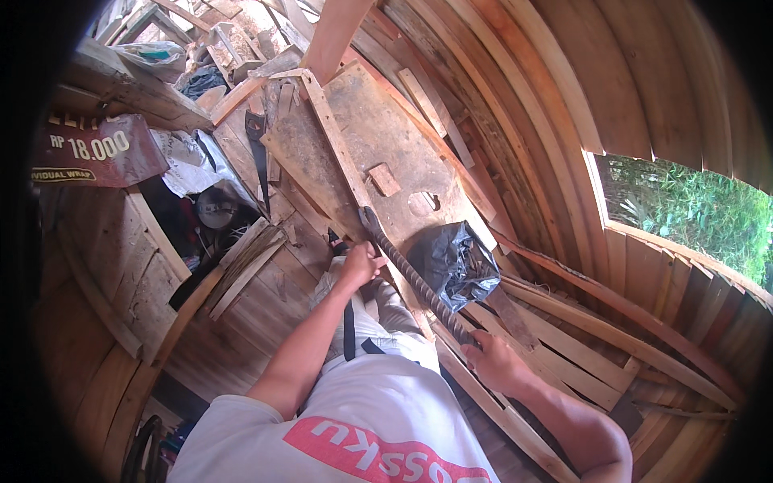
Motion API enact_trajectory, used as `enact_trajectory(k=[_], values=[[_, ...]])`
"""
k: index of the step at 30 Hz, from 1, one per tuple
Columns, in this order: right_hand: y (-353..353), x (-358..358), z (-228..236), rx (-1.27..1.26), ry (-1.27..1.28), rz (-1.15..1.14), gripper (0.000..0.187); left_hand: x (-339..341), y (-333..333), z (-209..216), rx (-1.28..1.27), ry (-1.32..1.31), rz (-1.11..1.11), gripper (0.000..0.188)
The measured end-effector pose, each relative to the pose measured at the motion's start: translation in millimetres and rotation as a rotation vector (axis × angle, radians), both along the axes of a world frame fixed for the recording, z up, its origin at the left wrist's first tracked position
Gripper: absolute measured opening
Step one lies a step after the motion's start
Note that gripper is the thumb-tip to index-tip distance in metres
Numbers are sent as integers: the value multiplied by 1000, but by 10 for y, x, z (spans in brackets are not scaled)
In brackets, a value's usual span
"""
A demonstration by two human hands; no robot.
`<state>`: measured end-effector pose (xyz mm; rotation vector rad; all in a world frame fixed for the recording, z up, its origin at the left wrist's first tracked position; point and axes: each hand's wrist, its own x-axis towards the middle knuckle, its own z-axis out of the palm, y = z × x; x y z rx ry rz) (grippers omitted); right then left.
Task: The person uses a long metal bar to pry and break apart wooden planks and debris inside a cluttered wooden structure. They repeatedly strike and lever the wood to separate pieces, working alongside another individual who is also clearing the area.
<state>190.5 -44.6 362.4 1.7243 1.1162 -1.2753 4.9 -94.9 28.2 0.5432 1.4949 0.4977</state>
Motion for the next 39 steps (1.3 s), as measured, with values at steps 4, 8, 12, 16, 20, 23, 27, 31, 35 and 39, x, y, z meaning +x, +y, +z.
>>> enact_trajectory(k=[4, 8, 12, 16, 20, 23, 27, 31, 35, 39], values=[[-267, 205, -154, 117, 77, -56, 24, -661, 359, 78, 1, -24, 189, 22], [-263, 86, -108, 53, -2, -33, 42, -1194, 1447, 481, 477, 745, 287, 59], [-222, 5, -83, 81, -6, 47, 37, -1278, 2164, 191, 601, 1082, 124, 69], [-449, 104, -144, 168, -4, 92, 31, -1164, 2178, -150, 498, 1135, 93, 68], [-382, -79, -60, 68, -15, 36, 43, -1199, 1874, -281, 505, 1127, 185, 61], [-396, -64, -67, 42, -50, 46, 45, -1237, 1830, -230, 553, 1203, 212, 55], [-346, 3, -163, 101, -42, 71, 40, -1279, 1831, -230, 585, 1205, 262, 52], [-274, -7, -160, 7, -86, 86, 43, -1233, 1843, -198, 518, 1206, 248, 45], [-438, 45, -224, 11, -71, 37, 41, -1245, 1839, -205, 509, 1202, 249, 40], [-467, 59, -251, 53, -65, 37, 40, -1225, 1846, -201, 508, 1247, 215, 38]])
